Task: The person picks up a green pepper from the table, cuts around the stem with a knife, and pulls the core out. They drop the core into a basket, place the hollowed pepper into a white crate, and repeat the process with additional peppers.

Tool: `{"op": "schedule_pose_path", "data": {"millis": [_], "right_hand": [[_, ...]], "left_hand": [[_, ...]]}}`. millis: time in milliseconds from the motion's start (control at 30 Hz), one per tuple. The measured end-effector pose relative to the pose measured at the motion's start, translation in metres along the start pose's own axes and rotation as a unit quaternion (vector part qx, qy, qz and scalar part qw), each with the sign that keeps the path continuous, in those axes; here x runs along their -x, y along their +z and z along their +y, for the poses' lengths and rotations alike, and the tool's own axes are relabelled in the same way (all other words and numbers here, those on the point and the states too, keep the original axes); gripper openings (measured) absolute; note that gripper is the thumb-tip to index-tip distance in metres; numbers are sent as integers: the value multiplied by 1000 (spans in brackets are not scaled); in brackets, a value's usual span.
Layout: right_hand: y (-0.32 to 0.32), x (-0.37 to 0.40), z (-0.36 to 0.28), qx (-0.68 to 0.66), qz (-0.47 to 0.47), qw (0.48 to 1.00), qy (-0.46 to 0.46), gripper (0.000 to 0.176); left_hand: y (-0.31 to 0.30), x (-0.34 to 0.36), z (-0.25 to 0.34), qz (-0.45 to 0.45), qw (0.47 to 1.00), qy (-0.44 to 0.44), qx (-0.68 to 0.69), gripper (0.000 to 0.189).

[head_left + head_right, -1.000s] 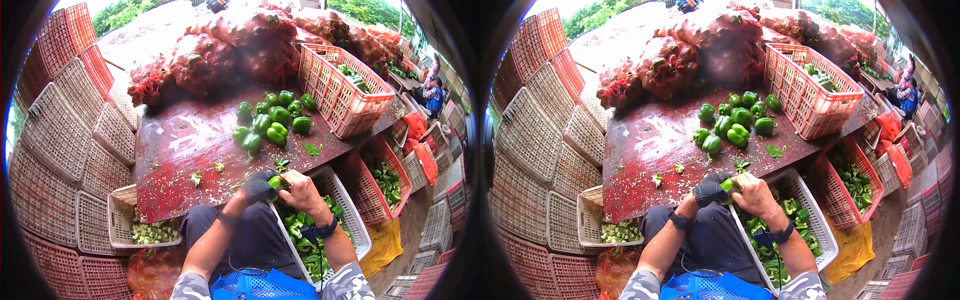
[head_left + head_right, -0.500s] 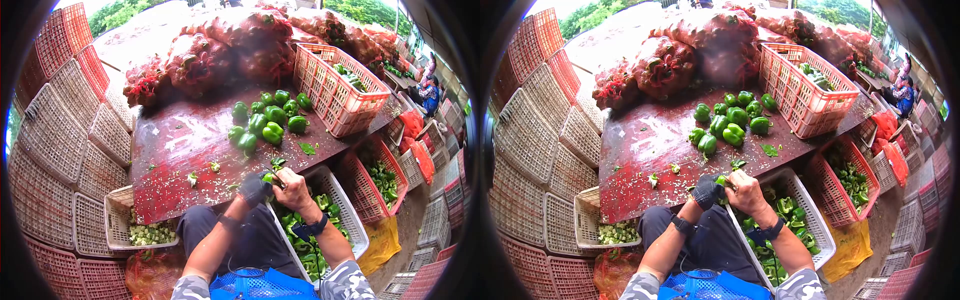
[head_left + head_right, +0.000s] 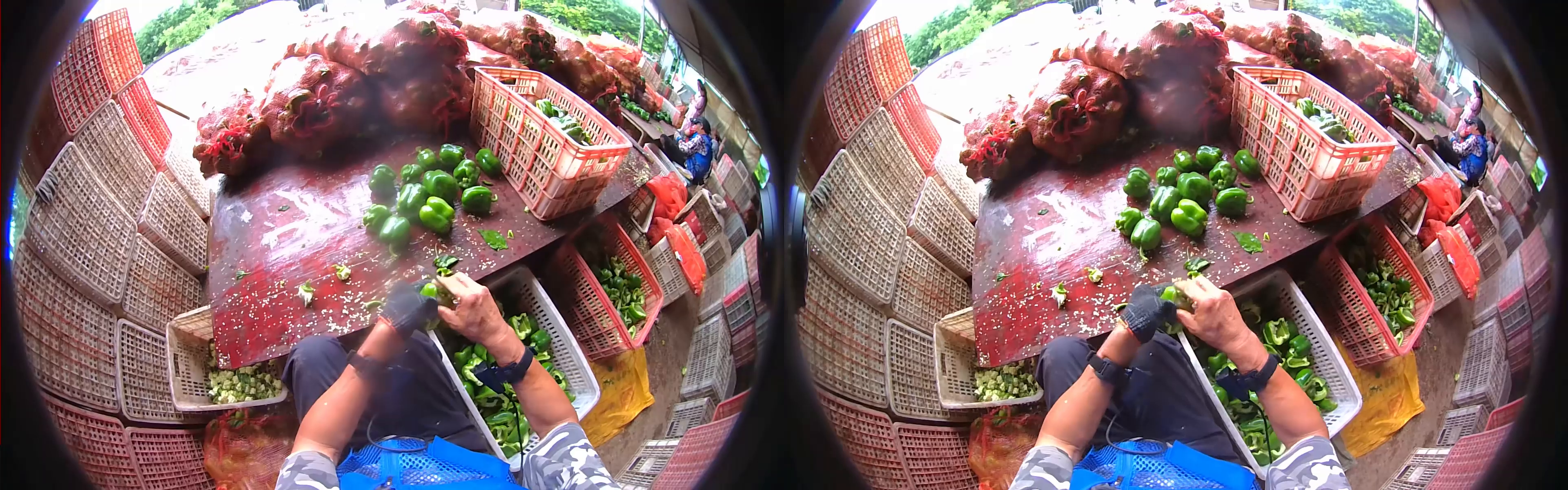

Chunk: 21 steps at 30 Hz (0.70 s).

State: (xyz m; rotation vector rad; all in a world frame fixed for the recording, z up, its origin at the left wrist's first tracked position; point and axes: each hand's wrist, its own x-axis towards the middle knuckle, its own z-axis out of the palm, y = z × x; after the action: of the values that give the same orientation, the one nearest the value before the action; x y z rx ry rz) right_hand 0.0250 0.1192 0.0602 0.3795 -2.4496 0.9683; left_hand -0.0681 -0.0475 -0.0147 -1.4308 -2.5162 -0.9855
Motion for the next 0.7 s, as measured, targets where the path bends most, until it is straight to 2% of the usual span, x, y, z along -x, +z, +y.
{"op": "schedule_pose_path", "data": {"millis": [67, 133, 167, 200, 267, 333, 367, 400, 467, 500, 533, 600, 667, 700], "right_hand": [[-3, -1, -2, 54, -44, 998, 6, 36], [-3, -2, 1, 66, -42, 997, 9, 36], [-3, -2, 1, 75, -55, 996, 10, 35], [-2, -3, 1, 84, -68, 994, 10, 33], [-4, -4, -1, 81, -72, 994, 13, 27], [-4, -5, 2, 26, -62, 998, -20, 25], [-2, -4, 4, 27, -55, 998, -27, 25], [-3, -4, 5, 30, -55, 998, -26, 25], [-4, -6, 7, 16, -36, 999, -25, 23], [-5, -6, 8, 19, -25, 999, -30, 21], [-5, -6, 9, 19, -27, 999, -25, 21], [-3, -3, 12, 6, 33, 998, -49, 17], [-3, 3, 14, 21, 25, 999, -14, 15], [-5, 3, 13, 9, 34, 999, -2, 20]], "left_hand": [[-10, -6, 6, -71, 997, 12, -42, 20], [-20, -10, 16, -37, 996, 42, -70, 21], [-19, -10, 18, -39, 986, -102, 124, 22], [-23, -12, 22, -40, 919, -241, 309, 23], [-37, -13, 22, -64, 938, -223, 257, 24], [-54, -14, 36, -98, 868, -282, 397, 26], [-45, -13, 31, -66, 883, -235, 401, 23], [-42, -12, 32, -68, 883, -233, 402, 23], [-36, -13, 31, -59, 973, -99, 199, 20], [-34, -16, 27, 23, 991, 128, -17, 15], [-28, -18, 25, 20, 992, 127, -12, 15], [-14, -17, 26, 5, 992, 96, -80, 13], [-7, -16, 32, 26, 995, 68, -73, 13], [2, -14, 24, 33, 994, 71, -74, 14]]}}
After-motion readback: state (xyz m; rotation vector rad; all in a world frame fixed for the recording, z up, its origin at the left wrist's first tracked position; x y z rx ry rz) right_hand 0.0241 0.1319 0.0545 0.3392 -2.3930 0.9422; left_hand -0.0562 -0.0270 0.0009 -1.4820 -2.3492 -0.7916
